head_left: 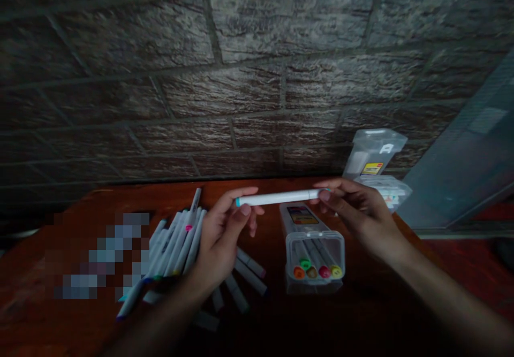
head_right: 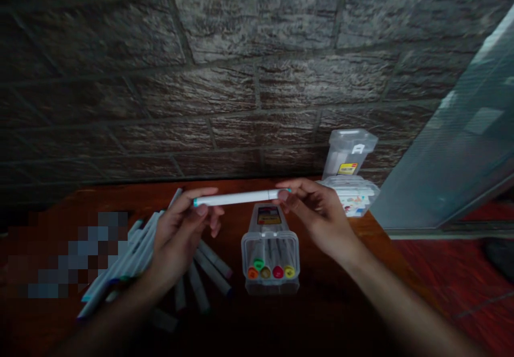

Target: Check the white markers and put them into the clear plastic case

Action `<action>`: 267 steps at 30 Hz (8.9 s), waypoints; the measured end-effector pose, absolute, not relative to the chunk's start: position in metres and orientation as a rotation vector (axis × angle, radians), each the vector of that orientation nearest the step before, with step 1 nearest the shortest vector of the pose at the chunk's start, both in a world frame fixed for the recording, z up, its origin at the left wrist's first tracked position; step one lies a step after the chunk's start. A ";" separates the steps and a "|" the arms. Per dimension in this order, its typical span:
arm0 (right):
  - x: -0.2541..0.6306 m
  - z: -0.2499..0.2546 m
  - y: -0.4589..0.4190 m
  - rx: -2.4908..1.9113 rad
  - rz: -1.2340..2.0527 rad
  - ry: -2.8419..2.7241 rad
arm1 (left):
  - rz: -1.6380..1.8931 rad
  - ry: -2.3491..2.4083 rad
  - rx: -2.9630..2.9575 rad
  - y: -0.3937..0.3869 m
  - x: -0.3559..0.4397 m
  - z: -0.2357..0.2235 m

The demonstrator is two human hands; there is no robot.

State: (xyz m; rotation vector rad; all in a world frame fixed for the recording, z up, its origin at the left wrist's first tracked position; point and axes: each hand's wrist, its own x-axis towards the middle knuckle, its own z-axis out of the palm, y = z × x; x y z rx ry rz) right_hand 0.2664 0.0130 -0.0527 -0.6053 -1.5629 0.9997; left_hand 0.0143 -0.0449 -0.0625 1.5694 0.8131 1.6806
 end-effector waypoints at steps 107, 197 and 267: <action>0.263 -0.054 0.010 -0.556 1.180 -1.436 | 1.626 0.869 1.441 -0.040 0.016 -0.062; 0.267 -0.052 0.009 -0.541 1.158 -1.476 | 1.651 1.110 1.655 -0.043 0.018 -0.056; 0.258 -0.050 0.006 -0.542 0.832 -1.587 | 1.675 1.224 1.794 -0.043 0.023 -0.057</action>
